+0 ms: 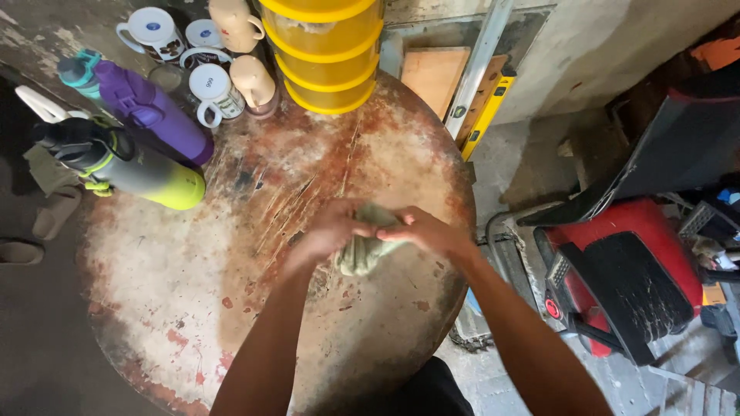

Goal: Sanding the surface of a round wooden table manually with sandpaper

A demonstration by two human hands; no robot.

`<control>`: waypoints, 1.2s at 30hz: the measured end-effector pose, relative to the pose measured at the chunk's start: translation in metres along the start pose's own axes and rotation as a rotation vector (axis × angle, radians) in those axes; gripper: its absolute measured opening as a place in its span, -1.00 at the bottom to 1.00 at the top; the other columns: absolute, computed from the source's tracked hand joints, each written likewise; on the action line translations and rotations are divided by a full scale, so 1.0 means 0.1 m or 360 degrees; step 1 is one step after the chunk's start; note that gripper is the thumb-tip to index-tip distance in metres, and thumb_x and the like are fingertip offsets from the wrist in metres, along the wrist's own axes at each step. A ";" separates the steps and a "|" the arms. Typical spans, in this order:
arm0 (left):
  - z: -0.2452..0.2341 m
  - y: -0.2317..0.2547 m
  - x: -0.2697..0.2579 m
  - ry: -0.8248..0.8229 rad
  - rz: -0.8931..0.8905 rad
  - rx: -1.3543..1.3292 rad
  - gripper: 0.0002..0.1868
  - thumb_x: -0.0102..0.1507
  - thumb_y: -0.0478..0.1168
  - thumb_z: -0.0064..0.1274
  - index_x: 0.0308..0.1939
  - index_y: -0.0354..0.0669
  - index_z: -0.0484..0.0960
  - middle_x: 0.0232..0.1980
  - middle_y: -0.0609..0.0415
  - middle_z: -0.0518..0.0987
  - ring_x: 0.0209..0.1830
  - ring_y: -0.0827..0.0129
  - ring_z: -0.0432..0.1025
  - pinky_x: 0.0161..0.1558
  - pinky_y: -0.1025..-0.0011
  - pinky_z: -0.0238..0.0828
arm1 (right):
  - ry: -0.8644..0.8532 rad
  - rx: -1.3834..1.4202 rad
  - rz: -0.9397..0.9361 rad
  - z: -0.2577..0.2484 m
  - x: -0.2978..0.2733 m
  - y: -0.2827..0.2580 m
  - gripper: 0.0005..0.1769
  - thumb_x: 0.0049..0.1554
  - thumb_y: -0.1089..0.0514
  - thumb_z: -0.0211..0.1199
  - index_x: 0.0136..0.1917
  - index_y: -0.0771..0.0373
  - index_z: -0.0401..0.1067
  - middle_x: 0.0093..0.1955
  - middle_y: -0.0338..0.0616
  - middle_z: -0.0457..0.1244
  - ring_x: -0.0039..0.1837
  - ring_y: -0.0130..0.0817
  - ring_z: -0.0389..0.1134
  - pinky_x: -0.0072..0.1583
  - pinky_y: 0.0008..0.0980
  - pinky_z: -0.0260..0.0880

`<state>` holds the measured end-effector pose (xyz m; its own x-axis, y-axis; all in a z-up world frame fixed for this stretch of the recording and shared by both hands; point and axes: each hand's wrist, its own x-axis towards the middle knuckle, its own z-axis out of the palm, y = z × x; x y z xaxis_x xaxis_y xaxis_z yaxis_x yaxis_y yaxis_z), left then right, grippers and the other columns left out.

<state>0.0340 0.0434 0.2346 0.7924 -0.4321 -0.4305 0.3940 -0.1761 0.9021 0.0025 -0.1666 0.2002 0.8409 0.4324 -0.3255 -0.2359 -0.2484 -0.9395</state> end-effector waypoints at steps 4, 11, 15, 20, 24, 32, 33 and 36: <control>-0.16 -0.42 0.26 0.0338 -0.0236 -0.1207 -0.47 0.04 -0.15 0.41 0.06 -0.22 0.67 -0.03 -0.14 0.70 -0.09 0.04 0.61 0.06 0.04 0.55 | 0.0069 0.0326 0.0055 -0.09 0.18 0.55 -0.44 0.03 0.05 0.49 0.24 0.36 0.55 0.07 0.09 0.44 0.08 -0.02 0.46 0.12 -0.04 0.51; 0.13 -1.14 0.37 0.0183 -0.0207 -0.0999 -0.11 0.22 -0.44 0.17 0.58 0.02 0.15 -0.21 0.07 0.57 -0.41 0.37 0.46 -0.29 0.46 0.28 | 0.0603 0.0389 0.0130 -0.04 0.40 1.20 -0.59 0.00 0.14 0.48 0.11 0.35 0.60 -0.03 0.05 0.39 0.08 -0.14 0.37 0.14 -0.15 0.40; 0.07 -1.27 0.56 0.0336 0.0172 -0.0525 -0.15 -0.10 -0.55 0.37 0.30 -0.06 0.62 -0.17 0.08 0.59 -0.23 0.46 0.51 -0.19 0.63 0.38 | 0.0948 0.0488 0.0151 -0.14 0.48 1.30 -0.20 -0.14 0.16 0.70 0.28 0.29 0.36 -0.06 -0.03 0.29 -0.06 -0.27 0.34 0.00 -0.35 0.45; -0.06 -1.41 0.79 0.0405 0.0317 0.0126 -0.15 -0.22 -0.39 0.50 0.17 0.21 0.73 0.05 0.12 0.62 0.05 0.39 0.53 0.15 0.44 0.43 | 0.0686 0.0387 0.0086 -0.06 0.33 0.59 0.19 -0.24 0.39 0.64 0.55 0.03 0.12 0.16 0.14 0.26 0.15 -0.10 0.35 0.13 -0.25 0.44; -0.06 -1.15 0.66 0.0458 0.0238 0.0741 -0.32 0.09 -0.30 0.29 0.30 0.20 0.57 0.21 0.02 0.54 0.27 0.14 0.48 0.32 0.16 0.37 | 0.0569 -0.0254 0.0121 -0.03 0.39 0.74 -0.13 -0.26 0.07 0.64 0.34 -0.07 0.49 0.18 0.03 0.35 0.23 -0.10 0.39 0.26 -0.19 0.36; -0.20 -0.94 0.83 0.0765 0.0443 0.1332 -0.71 0.08 -0.24 0.27 -0.12 0.14 0.76 -0.02 0.03 0.57 0.09 -0.01 0.51 0.15 0.05 0.45 | 0.0697 -0.0780 -0.0141 -0.15 0.76 0.85 -0.62 -0.12 0.07 0.50 0.01 0.02 0.57 0.00 -0.04 0.33 0.10 -0.04 0.43 0.11 -0.22 0.40; -0.21 -0.79 0.78 0.0873 0.0627 0.1427 -0.74 0.03 -0.24 0.30 -0.19 0.01 0.77 -0.04 -0.08 0.59 0.11 -0.15 0.44 0.14 -0.05 0.39 | 0.0744 -0.0962 -0.0283 -0.17 0.79 0.78 -0.66 -0.12 0.13 0.47 -0.03 0.07 0.56 0.01 0.02 0.25 0.12 0.07 0.39 0.15 -0.17 0.39; -0.32 -0.55 0.87 0.0681 0.0271 0.1252 -0.69 0.17 -0.21 0.13 -0.01 0.21 0.61 0.05 0.10 0.64 0.07 -0.03 0.58 0.11 -0.04 0.52 | 0.0842 -0.0903 -0.0560 -0.27 0.92 0.59 -0.70 -0.06 0.14 0.43 -0.03 0.07 0.49 0.14 -0.07 0.28 0.16 0.05 0.41 0.15 -0.12 0.44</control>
<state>0.0957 0.0436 0.1470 0.9778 -0.1699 -0.1227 -0.0509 -0.7604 0.6474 0.0794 -0.1650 0.1174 0.9697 0.1387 0.2012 0.2430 -0.6334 -0.7347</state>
